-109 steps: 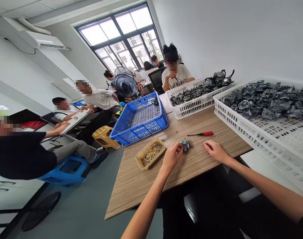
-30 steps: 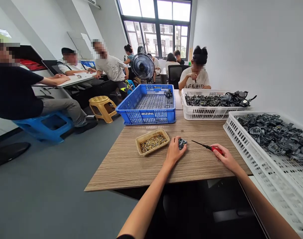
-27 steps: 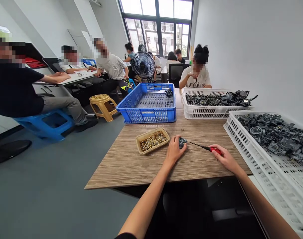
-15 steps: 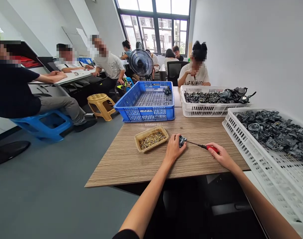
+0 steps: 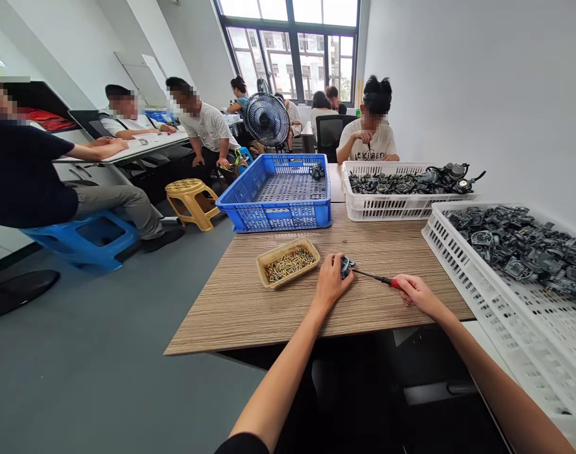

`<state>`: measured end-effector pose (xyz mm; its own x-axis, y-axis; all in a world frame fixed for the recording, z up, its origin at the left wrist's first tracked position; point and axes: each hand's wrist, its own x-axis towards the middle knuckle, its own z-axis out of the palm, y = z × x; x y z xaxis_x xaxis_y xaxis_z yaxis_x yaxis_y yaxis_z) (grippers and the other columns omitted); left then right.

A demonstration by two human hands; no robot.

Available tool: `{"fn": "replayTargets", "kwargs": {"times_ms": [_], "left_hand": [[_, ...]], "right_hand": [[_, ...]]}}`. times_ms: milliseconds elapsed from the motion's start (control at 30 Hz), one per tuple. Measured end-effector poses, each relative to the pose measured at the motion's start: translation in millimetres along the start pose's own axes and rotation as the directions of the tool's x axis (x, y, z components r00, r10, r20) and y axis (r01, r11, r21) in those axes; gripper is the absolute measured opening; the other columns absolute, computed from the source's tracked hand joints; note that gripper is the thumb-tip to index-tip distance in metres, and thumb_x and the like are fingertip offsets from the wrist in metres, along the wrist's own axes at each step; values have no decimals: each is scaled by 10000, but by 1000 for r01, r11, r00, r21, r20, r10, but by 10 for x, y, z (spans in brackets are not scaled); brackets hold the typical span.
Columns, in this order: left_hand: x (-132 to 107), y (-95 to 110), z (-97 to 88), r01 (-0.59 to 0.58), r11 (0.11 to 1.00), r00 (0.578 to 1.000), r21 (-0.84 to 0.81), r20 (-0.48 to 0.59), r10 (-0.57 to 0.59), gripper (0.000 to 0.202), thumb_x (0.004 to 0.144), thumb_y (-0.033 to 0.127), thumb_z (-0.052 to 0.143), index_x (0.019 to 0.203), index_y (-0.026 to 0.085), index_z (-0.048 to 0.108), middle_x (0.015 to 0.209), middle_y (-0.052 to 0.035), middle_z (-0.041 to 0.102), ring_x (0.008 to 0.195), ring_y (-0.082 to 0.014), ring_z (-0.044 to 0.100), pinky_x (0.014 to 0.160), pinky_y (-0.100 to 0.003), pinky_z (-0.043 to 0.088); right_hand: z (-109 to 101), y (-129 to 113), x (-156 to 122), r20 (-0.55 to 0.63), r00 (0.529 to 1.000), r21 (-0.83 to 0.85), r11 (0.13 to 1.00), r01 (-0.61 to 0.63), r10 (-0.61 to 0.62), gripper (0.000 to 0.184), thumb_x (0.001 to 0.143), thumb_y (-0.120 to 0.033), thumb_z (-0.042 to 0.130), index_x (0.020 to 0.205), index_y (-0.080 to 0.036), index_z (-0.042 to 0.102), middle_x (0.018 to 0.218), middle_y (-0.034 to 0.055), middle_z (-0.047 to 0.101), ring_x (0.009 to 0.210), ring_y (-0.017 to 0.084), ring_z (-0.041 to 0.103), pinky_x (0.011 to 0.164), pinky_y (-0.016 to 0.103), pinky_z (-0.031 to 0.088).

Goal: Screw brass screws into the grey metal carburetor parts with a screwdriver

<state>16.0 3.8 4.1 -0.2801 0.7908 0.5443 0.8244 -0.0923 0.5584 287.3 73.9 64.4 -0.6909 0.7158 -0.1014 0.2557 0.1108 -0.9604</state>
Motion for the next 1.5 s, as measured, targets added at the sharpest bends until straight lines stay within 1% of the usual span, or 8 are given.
{"fn": "replayTargets", "kwargs": {"times_ms": [433, 600, 833, 1033, 1133, 1233, 1367, 1500], "left_hand": [[-31, -21, 27, -8, 1000, 999, -2, 31, 8, 476, 901, 222, 670, 1349, 251, 513, 1276, -115, 562, 1251, -306, 592, 1124, -467, 516], [-29, -12, 13, 0, 1000, 999, 2, 40, 0, 485, 893, 228, 678, 1348, 261, 514, 1273, -110, 566, 1244, -309, 599, 1107, -458, 537], [-14, -16, -4, 15, 999, 1000, -31, 0, -15, 797, 811, 192, 735, 1527, 211, 387, 1312, -131, 599, 1251, -323, 597, 1139, -489, 512], [-4, -59, -12, 68, 995, 997, -74, -24, -70, 626, 774, 171, 748, 1359, 234, 533, 1248, -118, 616, 1237, -332, 606, 1116, -489, 523], [-3, -78, -6, 82, 992, 996, -92, -25, -85, 598, 769, 170, 747, 1328, 230, 544, 1242, -116, 623, 1232, -332, 613, 1106, -487, 528], [-1, -96, 0, 82, 989, 996, -119, -23, -85, 593, 773, 164, 737, 1327, 227, 536, 1252, -115, 639, 1227, -319, 625, 1110, -479, 529], [-3, -114, -5, 90, 982, 996, -164, -7, -92, 588, 806, 173, 706, 1359, 220, 509, 1257, -116, 656, 1198, -288, 656, 1082, -445, 547], [-9, -123, -20, 97, 978, 995, -186, -5, -100, 588, 806, 179, 688, 1361, 228, 502, 1266, -108, 658, 1208, -275, 666, 1090, -430, 544]], "right_hand": [[37, 58, 12, 3, 999, 31, 998, -53, 53, 597, 908, -840, 568, 843, -247, 537, 530, -106, 287, 449, 104, 285, 459, 273, 344], [-3, 41, -41, -24, 998, -58, 997, -52, 51, 509, 901, -732, 654, 1041, -256, 539, 566, -123, 385, 454, 120, 414, 482, 265, 401], [-62, 118, -41, -54, 998, -85, 995, -44, 39, 492, 889, -692, 684, 980, -256, 473, 613, -113, 489, 483, 124, 507, 518, 261, 416], [106, 270, 15, -188, 982, -124, 992, -23, -1, 484, 933, -736, 613, 948, -263, 510, 582, -93, 448, 477, 147, 444, 493, 284, 372], [159, 281, 8, -248, 964, -229, 973, 32, -91, 458, 975, -704, 570, 899, -254, 547, 646, -43, 508, 585, 176, 498, 567, 308, 417], [174, 267, -17, -221, 963, -300, 950, 86, -156, 389, 1003, -631, 561, 948, -246, 587, 722, -15, 572, 676, 196, 532, 659, 329, 446], [165, 278, -41, -164, 977, -283, 955, 86, -137, 326, 962, -534, 638, 1113, -257, 552, 720, -39, 555, 661, 205, 528, 671, 334, 436], [165, 319, -25, -174, 971, -295, 949, 108, -164, 297, 965, -540, 615, 1011, -257, 537, 760, -25, 570, 681, 199, 519, 692, 331, 420]]}}
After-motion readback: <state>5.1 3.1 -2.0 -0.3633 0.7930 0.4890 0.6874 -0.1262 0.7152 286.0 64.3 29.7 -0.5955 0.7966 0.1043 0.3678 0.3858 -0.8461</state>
